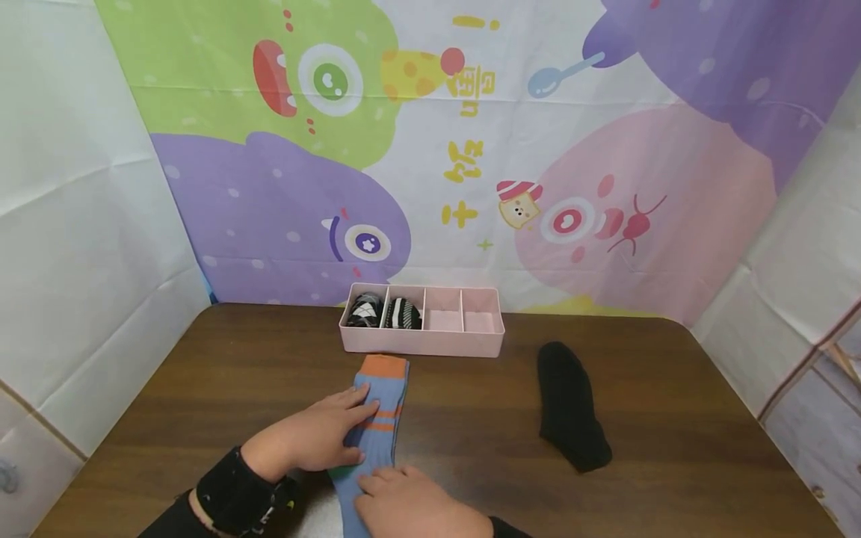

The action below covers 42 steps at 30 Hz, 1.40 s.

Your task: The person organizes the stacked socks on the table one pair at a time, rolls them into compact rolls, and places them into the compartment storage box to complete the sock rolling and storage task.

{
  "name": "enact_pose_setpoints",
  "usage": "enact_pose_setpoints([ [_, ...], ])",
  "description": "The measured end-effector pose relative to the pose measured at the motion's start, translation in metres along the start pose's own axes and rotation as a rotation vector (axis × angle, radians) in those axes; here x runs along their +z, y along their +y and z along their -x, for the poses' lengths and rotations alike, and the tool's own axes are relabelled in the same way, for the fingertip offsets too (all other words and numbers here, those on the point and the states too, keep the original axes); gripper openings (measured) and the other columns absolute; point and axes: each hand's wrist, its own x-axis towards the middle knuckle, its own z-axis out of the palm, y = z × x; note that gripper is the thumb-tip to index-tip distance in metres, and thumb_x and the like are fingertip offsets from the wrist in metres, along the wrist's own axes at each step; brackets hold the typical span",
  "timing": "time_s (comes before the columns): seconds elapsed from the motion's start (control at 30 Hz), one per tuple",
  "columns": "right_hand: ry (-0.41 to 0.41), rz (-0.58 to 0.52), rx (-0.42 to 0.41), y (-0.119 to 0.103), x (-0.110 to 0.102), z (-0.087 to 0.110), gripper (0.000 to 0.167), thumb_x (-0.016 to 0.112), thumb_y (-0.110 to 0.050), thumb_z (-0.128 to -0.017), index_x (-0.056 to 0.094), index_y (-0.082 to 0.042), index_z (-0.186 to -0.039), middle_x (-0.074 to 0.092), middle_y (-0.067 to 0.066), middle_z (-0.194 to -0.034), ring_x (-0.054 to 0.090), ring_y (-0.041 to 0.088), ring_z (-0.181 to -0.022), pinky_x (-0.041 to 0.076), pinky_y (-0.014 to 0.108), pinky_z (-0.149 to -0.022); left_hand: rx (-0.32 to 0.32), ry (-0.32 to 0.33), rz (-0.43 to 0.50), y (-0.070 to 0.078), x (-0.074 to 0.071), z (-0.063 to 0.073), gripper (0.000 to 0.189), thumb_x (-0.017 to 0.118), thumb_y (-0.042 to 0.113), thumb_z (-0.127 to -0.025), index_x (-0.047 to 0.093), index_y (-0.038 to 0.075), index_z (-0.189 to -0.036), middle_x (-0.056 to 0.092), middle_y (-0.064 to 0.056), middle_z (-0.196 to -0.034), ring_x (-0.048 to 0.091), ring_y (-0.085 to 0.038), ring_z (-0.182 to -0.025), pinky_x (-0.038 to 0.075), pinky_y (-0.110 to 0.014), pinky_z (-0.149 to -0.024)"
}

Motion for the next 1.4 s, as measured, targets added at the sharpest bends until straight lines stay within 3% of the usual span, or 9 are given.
enact_pose_setpoints([
  [0.13, -0.003, 0.014, 0.005, 0.014, 0.029, -0.011, 0.073, 0.041, -0.078, -0.095, 0.059, -0.029, -0.146, 0.046, -0.011, -0.156, 0.043, 0.013, -0.142, 0.049, 0.053, -0.099, -0.019, -0.039, 0.004, 0.0, -0.001, 0.001, 0.077, 0.08, 0.036, -0.091, 0.047, 0.011, -0.155, 0.027, -0.017, -0.166, 0.022, -0.039, -0.153, 0.027, -0.055, -0.118],
  [0.27, 0.005, 0.039, 0.006, 0.014, 0.032, -0.01, 0.07, 0.043, -0.075, -0.097, 0.059, -0.027, -0.147, 0.046, -0.01, -0.156, 0.043, 0.014, -0.142, 0.05, 0.051, -0.099, -0.028, -0.044, -0.002, 0.005, -0.003, 0.004, 0.074, 0.082, 0.031, -0.089, 0.05, 0.011, -0.153, 0.031, -0.016, -0.165, 0.023, -0.038, -0.153, 0.029, -0.054, -0.117],
  [0.43, -0.017, 0.088, 0.058, -0.016, -0.021, 0.009, 0.06, 0.054, -0.065, -0.097, 0.066, -0.023, -0.139, 0.054, -0.009, -0.149, 0.05, 0.013, -0.136, 0.05, 0.043, -0.099, -0.038, -0.001, -0.062, 0.017, -0.005, 0.01, 0.065, 0.082, 0.024, -0.088, 0.058, 0.01, -0.147, 0.046, -0.015, -0.156, 0.038, -0.037, -0.146, 0.035, -0.053, -0.115],
  [0.5, -0.027, 0.108, 0.079, -0.021, -0.028, 0.012, 0.059, 0.055, -0.065, -0.097, 0.068, -0.023, -0.136, 0.056, -0.009, -0.146, 0.053, 0.013, -0.133, 0.05, 0.042, -0.098, -0.041, 0.014, -0.099, 0.022, -0.004, 0.011, 0.061, 0.081, 0.025, -0.088, 0.061, 0.009, -0.144, 0.051, -0.015, -0.152, 0.044, -0.037, -0.142, 0.038, -0.052, -0.113],
  [0.7, -0.014, 0.053, 0.055, 0.016, 0.035, -0.005, 0.081, 0.035, -0.085, -0.091, 0.067, -0.025, -0.137, 0.055, -0.007, -0.147, 0.055, 0.019, -0.131, 0.051, 0.049, -0.097, -0.007, 0.004, -0.139, 0.03, 0.002, 0.008, 0.058, 0.077, 0.027, -0.093, 0.06, 0.008, -0.144, 0.051, -0.014, -0.152, 0.045, -0.037, -0.141, 0.04, -0.051, -0.112],
  [0.8, -0.054, 0.045, 0.088, 0.01, 0.025, -0.002, 0.077, 0.039, -0.083, -0.092, 0.068, -0.025, -0.135, 0.057, -0.008, -0.144, 0.056, 0.018, -0.129, 0.05, 0.047, -0.098, 0.033, 0.016, -0.146, 0.029, 0.006, 0.006, 0.058, 0.076, 0.027, -0.093, 0.058, 0.009, -0.146, 0.05, -0.013, -0.154, 0.04, -0.038, -0.145, 0.036, -0.05, -0.115],
  [0.9, -0.094, 0.051, 0.121, -0.007, -0.005, 0.007, 0.071, 0.047, -0.077, -0.094, 0.068, -0.022, -0.135, 0.059, -0.007, -0.143, 0.057, 0.018, -0.128, 0.051, 0.047, -0.096, 0.065, 0.042, -0.166, 0.027, 0.009, 0.004, 0.058, 0.075, 0.027, -0.094, 0.058, 0.009, -0.147, 0.049, -0.012, -0.155, 0.036, -0.038, -0.147, 0.032, -0.052, -0.117],
  [1.07, -0.105, 0.061, 0.15, -0.025, -0.037, 0.017, 0.065, 0.055, -0.07, -0.095, 0.07, -0.02, -0.133, 0.061, -0.007, -0.139, 0.059, 0.016, -0.125, 0.052, 0.043, -0.096, 0.063, 0.063, -0.186, 0.027, 0.01, 0.004, 0.053, 0.072, 0.024, -0.096, 0.059, 0.012, -0.146, 0.051, -0.01, -0.153, 0.039, -0.038, -0.146, 0.033, -0.053, -0.116],
  [1.4, -0.101, 0.075, 0.164, -0.026, -0.038, 0.016, 0.057, 0.066, -0.062, -0.093, 0.072, -0.02, -0.131, 0.062, -0.006, -0.138, 0.06, 0.016, -0.123, 0.052, 0.041, -0.095, -0.007, 0.011, -0.154, 0.034, 0.005, 0.006, 0.046, 0.062, 0.008, -0.098, 0.062, 0.012, -0.144, 0.053, -0.009, -0.152, 0.044, -0.037, -0.142, 0.036, -0.052, -0.114],
])
